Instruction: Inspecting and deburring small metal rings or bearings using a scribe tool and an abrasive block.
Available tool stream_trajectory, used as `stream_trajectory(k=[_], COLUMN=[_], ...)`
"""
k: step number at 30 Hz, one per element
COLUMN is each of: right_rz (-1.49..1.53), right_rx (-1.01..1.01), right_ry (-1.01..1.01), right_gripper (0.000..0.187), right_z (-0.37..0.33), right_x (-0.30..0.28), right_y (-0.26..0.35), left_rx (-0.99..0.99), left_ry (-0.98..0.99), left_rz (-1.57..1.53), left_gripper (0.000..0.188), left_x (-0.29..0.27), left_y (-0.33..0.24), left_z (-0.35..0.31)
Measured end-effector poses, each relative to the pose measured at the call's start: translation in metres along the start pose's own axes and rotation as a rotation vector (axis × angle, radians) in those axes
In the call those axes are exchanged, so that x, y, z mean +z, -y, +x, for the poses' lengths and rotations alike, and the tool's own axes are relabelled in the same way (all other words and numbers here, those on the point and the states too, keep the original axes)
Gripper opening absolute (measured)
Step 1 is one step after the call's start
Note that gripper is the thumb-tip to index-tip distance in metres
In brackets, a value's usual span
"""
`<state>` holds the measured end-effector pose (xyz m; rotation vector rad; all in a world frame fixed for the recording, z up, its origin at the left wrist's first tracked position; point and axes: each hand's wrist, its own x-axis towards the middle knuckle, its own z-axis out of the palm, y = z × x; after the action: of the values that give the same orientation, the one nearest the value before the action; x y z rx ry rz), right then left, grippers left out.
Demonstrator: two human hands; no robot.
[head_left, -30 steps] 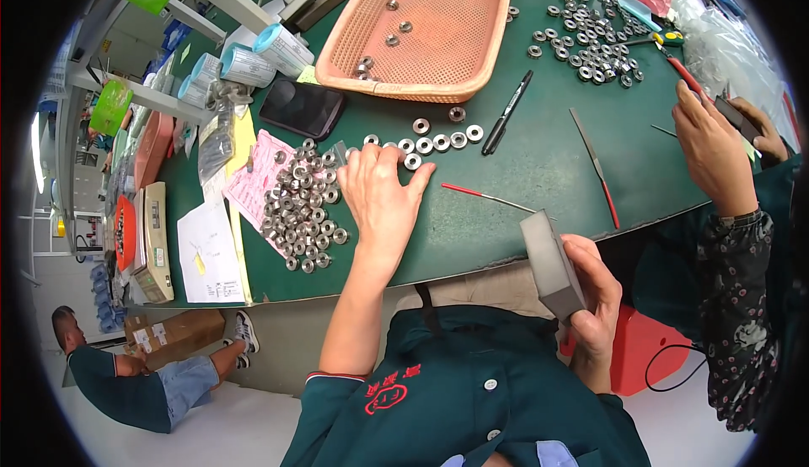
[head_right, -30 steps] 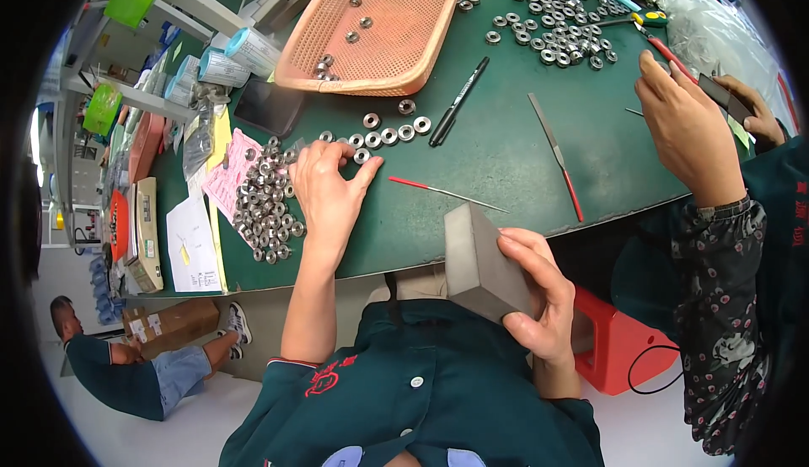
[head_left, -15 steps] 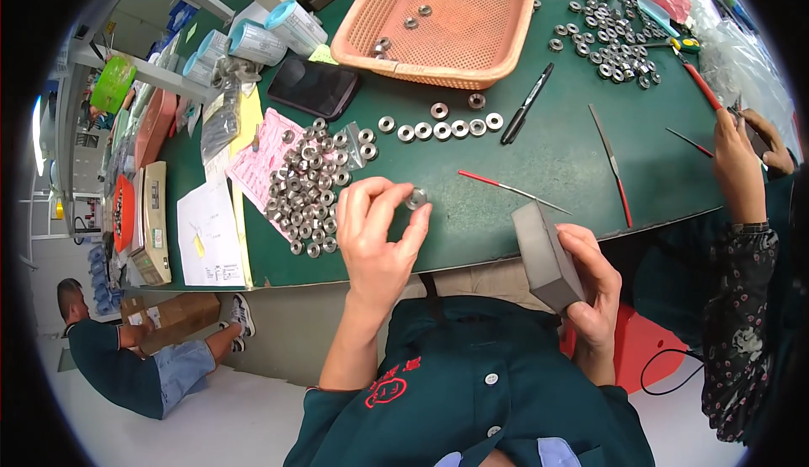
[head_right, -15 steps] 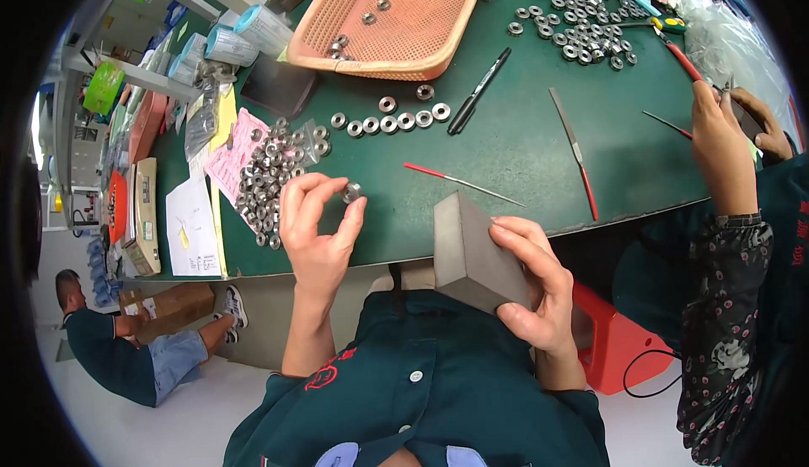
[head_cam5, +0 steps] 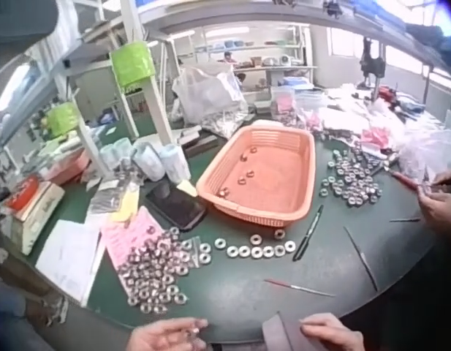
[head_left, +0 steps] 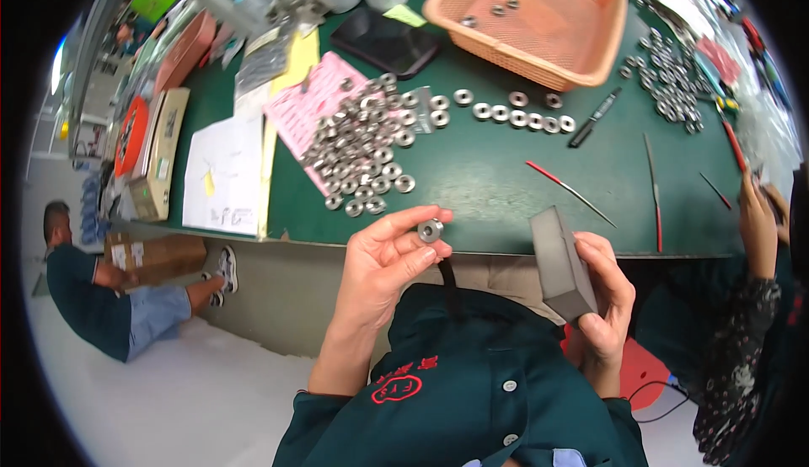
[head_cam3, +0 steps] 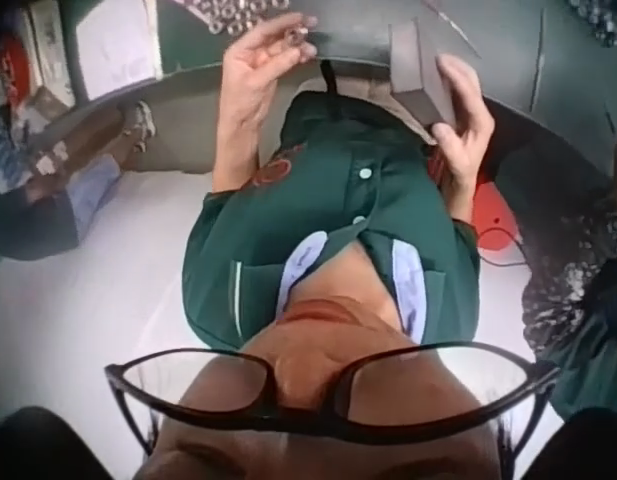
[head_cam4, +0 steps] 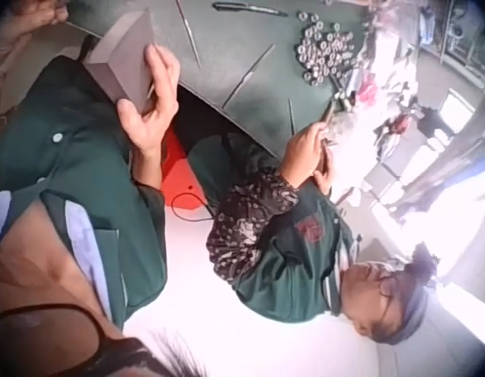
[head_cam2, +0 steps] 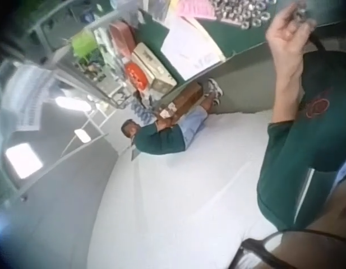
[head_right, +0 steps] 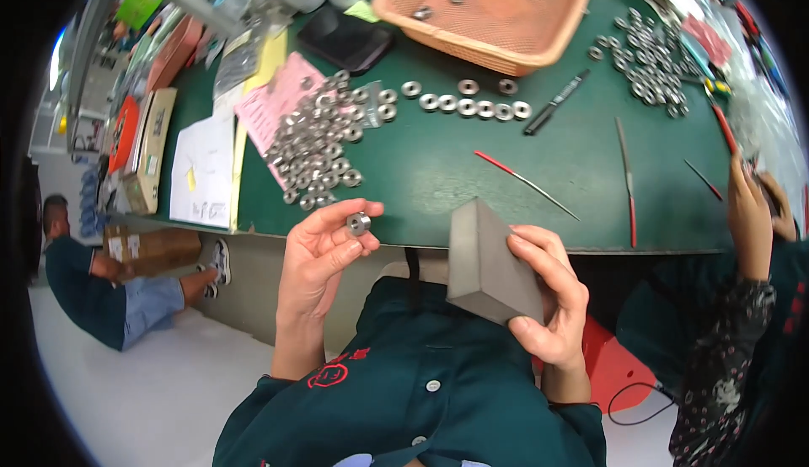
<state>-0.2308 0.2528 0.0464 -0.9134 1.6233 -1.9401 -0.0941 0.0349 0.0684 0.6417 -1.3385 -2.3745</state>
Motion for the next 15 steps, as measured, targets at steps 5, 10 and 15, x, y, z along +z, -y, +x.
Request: stream_trajectory(k=[5,10,15], right_rz=[-0.019,-0.061,-0.346], right_rx=[-0.007,-0.113,-0.216], right_ry=[0.035,0.079,0.296], right_gripper=[0.071,0.071,0.064], right_z=[0.007,0.013,0.019], right_x=[0.019,0.043,0.08], right_y=[-0.002,-0.001,-0.018], left_rx=[0.187,0.328,0.071], left_ry=[0.075,0.127,-0.061], left_rz=[0.139,0.072,-0.234], left_gripper=[0.022,0.01,0.031], left_x=[0.004,-0.008,-0.077], left_y=[-0.047,-0.048,0.022], left_z=[-0.054,-0.069,-0.068])
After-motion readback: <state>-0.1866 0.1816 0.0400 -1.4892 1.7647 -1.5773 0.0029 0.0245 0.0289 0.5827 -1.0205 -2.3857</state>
